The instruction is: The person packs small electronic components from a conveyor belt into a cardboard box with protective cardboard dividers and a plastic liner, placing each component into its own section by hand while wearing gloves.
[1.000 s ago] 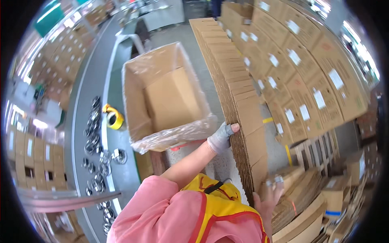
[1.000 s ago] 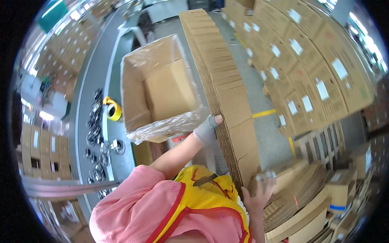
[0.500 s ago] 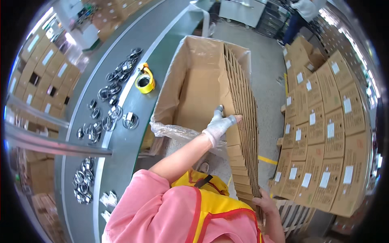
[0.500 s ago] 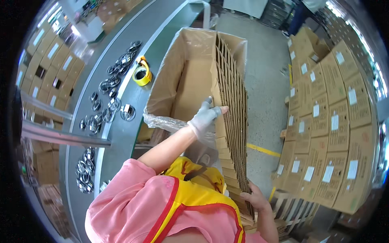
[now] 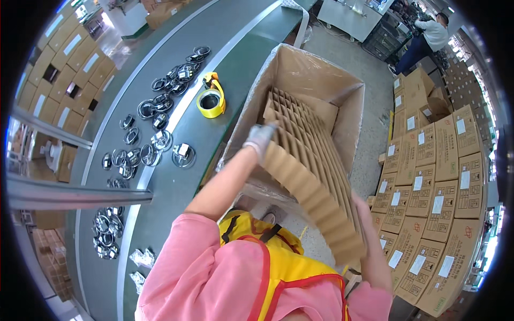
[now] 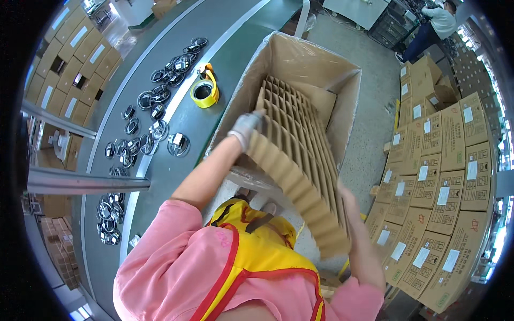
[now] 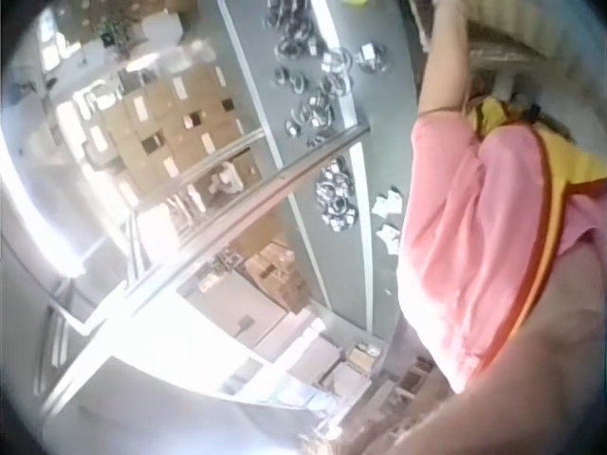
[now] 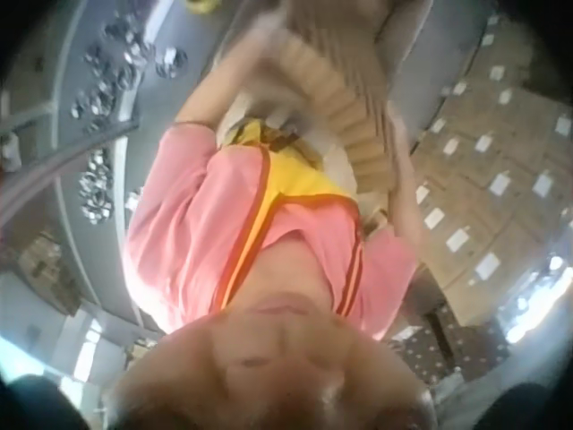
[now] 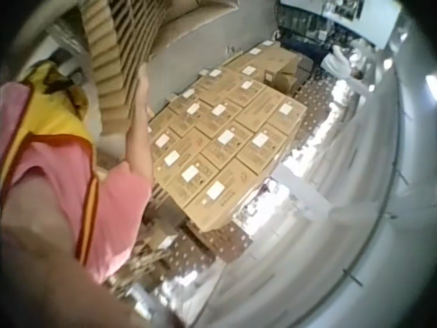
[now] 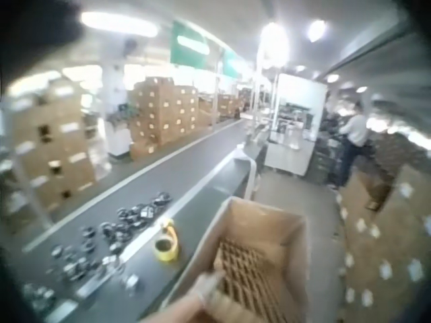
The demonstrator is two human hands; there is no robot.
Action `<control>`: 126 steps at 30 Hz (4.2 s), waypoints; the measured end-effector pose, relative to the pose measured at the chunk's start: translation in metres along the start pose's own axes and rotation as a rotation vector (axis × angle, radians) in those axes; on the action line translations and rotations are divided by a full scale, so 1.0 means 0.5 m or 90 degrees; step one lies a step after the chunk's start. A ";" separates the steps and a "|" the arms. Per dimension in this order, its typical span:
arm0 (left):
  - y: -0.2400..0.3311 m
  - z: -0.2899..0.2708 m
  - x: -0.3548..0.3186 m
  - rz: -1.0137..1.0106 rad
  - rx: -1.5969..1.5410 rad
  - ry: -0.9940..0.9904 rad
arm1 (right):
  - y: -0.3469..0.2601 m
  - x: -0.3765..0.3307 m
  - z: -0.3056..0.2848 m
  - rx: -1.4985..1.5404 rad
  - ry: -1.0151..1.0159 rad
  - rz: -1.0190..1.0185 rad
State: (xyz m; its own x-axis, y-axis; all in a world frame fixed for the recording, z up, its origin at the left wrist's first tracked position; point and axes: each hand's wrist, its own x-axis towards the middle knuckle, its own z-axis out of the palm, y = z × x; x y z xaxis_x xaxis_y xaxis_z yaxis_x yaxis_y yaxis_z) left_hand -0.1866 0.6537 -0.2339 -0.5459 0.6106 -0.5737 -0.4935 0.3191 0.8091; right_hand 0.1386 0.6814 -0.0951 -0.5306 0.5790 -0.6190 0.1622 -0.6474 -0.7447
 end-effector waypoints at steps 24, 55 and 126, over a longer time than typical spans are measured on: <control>0.107 -0.140 -0.234 0.322 1.029 -0.545 | 0.192 0.531 -0.073 -0.900 0.565 -0.190; -0.068 -0.338 -0.423 0.373 0.406 0.549 | 0.146 0.848 0.009 -1.205 0.137 -0.360; -0.412 -1.359 -0.813 0.000 0.491 0.832 | 0.853 -0.028 1.358 -0.872 -0.963 -0.937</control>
State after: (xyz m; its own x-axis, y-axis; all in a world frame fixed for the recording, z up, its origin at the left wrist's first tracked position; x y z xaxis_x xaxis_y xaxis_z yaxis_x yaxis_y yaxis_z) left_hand -0.3231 -0.1526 -0.2535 -0.9493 -0.3094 0.0557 -0.2552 0.8618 0.4384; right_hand -0.3495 0.0609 -0.2345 -0.5869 -0.7805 0.2151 -0.7859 0.4854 -0.3830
